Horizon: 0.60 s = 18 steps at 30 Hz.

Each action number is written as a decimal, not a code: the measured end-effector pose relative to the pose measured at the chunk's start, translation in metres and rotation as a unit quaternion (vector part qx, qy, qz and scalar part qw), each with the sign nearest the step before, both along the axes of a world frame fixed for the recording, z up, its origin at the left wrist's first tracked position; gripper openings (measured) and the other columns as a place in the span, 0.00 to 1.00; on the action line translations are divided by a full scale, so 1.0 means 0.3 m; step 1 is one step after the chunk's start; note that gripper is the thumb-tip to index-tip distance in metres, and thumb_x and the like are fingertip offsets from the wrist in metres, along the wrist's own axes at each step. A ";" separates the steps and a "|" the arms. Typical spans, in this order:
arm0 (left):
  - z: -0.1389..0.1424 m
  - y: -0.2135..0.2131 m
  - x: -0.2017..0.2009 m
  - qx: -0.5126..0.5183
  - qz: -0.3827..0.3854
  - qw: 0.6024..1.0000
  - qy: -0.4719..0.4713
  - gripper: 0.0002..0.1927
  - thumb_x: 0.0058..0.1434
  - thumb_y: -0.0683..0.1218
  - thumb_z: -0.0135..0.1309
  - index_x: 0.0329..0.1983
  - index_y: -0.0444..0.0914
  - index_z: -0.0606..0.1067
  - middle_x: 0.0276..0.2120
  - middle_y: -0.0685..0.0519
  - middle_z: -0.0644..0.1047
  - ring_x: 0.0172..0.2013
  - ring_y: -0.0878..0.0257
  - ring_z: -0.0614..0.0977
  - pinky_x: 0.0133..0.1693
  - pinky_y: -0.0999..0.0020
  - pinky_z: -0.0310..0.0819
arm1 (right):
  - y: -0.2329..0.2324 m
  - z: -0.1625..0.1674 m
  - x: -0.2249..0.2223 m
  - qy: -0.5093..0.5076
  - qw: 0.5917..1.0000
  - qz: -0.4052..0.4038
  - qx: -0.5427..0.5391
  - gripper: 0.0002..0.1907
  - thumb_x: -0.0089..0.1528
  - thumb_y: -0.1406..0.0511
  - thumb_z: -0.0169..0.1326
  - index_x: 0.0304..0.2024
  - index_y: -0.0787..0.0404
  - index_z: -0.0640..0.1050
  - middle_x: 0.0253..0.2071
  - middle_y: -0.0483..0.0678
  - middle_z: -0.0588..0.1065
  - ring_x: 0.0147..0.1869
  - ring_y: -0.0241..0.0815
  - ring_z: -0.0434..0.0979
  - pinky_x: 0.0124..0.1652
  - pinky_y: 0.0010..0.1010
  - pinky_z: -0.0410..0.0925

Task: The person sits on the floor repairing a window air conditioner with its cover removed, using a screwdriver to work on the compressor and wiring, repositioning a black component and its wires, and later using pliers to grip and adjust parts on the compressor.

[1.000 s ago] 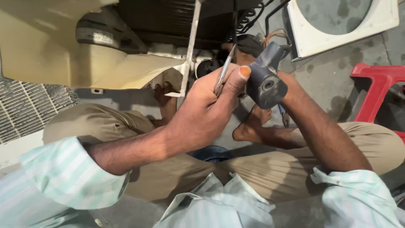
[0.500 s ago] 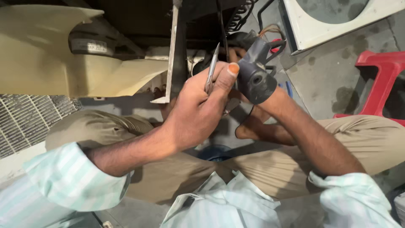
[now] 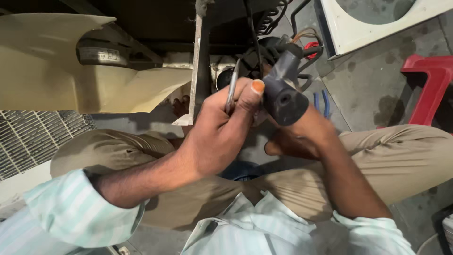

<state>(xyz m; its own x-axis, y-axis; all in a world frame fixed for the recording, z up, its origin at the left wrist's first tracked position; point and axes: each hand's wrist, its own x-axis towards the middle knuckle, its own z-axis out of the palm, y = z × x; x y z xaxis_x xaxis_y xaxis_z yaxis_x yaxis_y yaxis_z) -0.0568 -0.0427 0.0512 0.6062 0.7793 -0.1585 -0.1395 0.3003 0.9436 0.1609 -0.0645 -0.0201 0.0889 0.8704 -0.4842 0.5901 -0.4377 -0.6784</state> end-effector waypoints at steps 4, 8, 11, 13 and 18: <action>0.012 -0.006 -0.003 0.022 0.000 1.000 0.019 0.19 0.80 0.53 0.40 0.37 0.37 0.69 0.25 0.64 0.61 0.28 0.75 0.61 0.29 0.74 0.58 | 0.009 0.007 0.067 -0.040 0.973 0.009 0.226 0.22 0.63 0.59 0.63 0.57 0.59 0.78 0.46 0.51 0.79 0.47 0.45 0.81 0.44 0.39 0.72; 0.015 -0.010 0.004 0.004 0.000 1.000 0.008 0.17 0.79 0.53 0.40 0.40 0.37 0.71 0.25 0.65 0.61 0.27 0.75 0.61 0.28 0.75 0.57 | 0.011 -0.044 0.056 -0.066 0.938 0.121 0.319 0.23 0.61 0.61 0.63 0.57 0.62 0.77 0.51 0.54 0.78 0.53 0.51 0.80 0.52 0.38 0.72; 0.015 -0.006 0.012 0.014 -0.007 1.000 0.023 0.18 0.79 0.54 0.40 0.40 0.37 0.71 0.24 0.64 0.61 0.27 0.75 0.62 0.28 0.75 0.58 | 0.010 -0.072 0.024 -0.104 0.942 0.149 0.282 0.24 0.57 0.61 0.64 0.55 0.61 0.77 0.49 0.55 0.78 0.51 0.54 0.80 0.50 0.40 0.72; 0.016 -0.004 0.015 0.015 -0.006 0.999 0.034 0.18 0.78 0.54 0.40 0.41 0.37 0.73 0.24 0.64 0.62 0.27 0.75 0.62 0.28 0.75 0.59 | 0.015 -0.074 0.003 -0.125 0.944 0.149 0.268 0.25 0.54 0.61 0.65 0.53 0.61 0.77 0.47 0.56 0.78 0.50 0.56 0.79 0.49 0.41 0.72; 0.012 0.010 0.016 0.058 0.004 0.998 0.033 0.20 0.80 0.55 0.40 0.39 0.37 0.71 0.28 0.63 0.63 0.30 0.75 0.62 0.31 0.75 0.60 | 0.003 -0.047 -0.017 -0.179 0.960 0.125 0.177 0.29 0.47 0.61 0.66 0.50 0.60 0.77 0.43 0.58 0.78 0.47 0.61 0.79 0.46 0.44 0.73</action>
<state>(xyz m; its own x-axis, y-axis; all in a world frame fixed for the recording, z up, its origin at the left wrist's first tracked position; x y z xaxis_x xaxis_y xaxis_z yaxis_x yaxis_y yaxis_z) -0.0522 -0.0396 0.0548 0.5903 0.8001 -0.1068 -0.0774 0.1878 0.9791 0.1559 -0.0636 -0.0341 -0.0396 0.9906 -0.1312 0.8696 -0.0305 -0.4927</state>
